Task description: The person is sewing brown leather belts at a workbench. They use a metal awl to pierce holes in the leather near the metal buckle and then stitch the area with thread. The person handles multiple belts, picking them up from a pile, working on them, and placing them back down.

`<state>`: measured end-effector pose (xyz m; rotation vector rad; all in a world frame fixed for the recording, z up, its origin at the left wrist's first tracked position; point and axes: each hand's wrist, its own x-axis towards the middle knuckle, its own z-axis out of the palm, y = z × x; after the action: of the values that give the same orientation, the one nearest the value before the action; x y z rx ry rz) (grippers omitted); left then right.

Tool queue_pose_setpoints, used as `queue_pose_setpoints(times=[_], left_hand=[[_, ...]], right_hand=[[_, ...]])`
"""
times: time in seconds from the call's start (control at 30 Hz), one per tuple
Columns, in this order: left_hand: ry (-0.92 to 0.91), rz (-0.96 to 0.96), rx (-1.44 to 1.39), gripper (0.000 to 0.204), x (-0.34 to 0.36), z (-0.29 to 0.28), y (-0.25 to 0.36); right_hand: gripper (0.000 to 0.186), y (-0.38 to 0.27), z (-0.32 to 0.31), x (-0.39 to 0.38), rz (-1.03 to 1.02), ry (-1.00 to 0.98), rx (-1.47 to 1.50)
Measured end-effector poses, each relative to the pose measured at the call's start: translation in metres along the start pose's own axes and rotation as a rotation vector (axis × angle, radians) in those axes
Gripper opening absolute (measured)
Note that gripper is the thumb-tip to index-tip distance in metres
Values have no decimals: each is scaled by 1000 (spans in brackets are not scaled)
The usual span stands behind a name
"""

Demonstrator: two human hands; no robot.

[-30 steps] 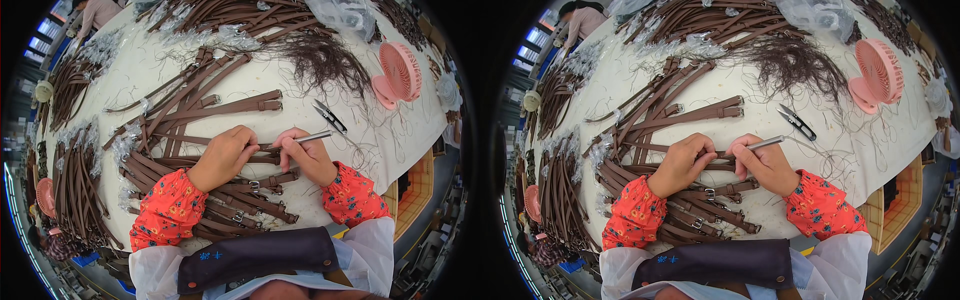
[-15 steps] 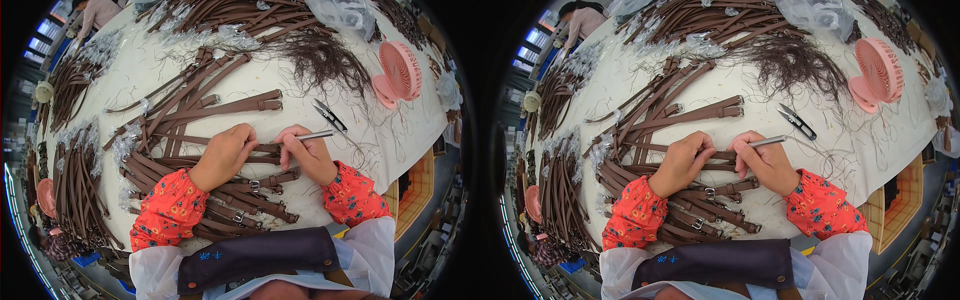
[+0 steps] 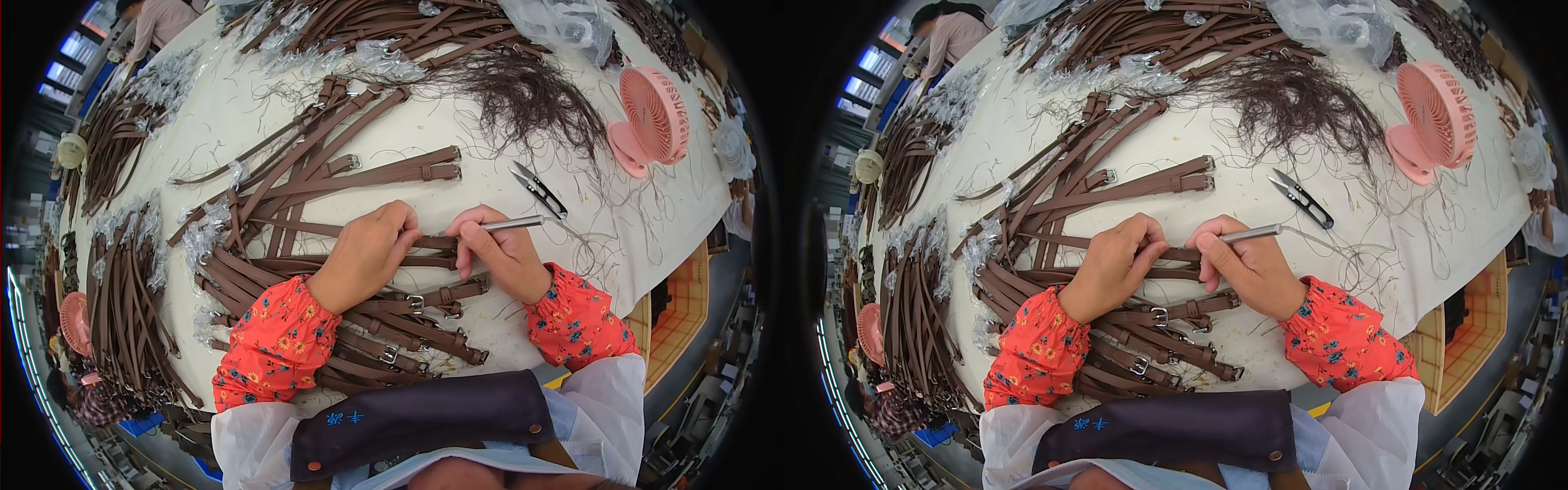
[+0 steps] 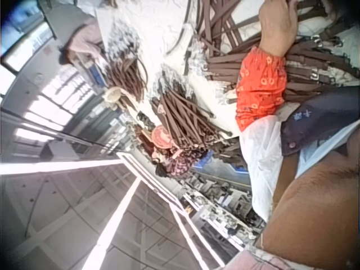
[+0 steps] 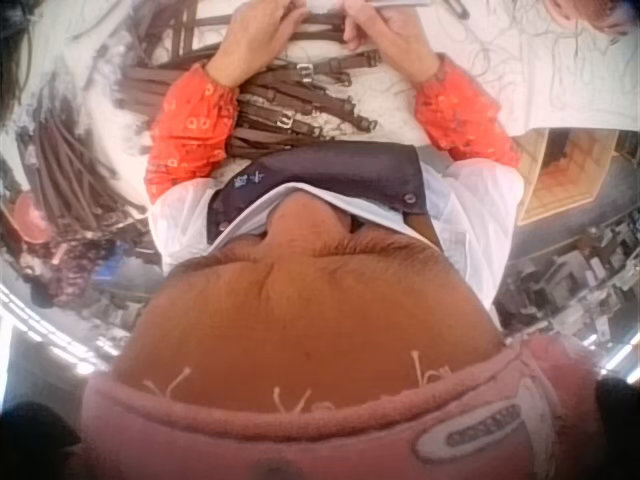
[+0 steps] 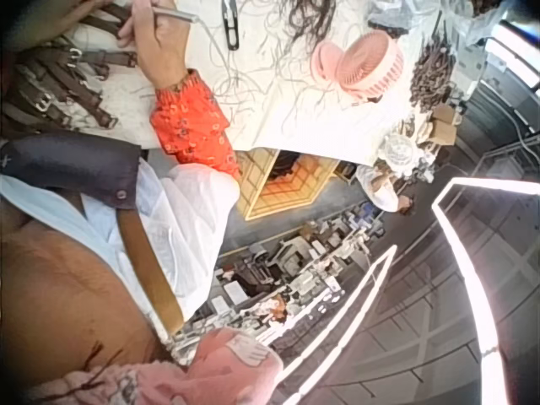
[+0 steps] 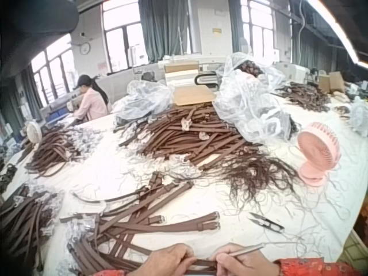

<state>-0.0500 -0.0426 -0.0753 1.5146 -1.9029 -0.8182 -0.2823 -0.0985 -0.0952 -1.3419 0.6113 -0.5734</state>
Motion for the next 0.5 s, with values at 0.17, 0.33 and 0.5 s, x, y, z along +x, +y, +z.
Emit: queue_pose_setpoints(times=[0.17, 0.33, 0.5], left_hand=[[74, -82, -34, 13, 0, 2, -1], [80, 224, 175, 20, 1, -5, -7], [-4, 204, 238, 20, 1, -9, -4]], right_hand=[[27, -1, 0, -1, -14, 14, 11], [29, 3, 0, 0, -95, 66, 29], [30, 2, 1, 0, -109, 108, 30]])
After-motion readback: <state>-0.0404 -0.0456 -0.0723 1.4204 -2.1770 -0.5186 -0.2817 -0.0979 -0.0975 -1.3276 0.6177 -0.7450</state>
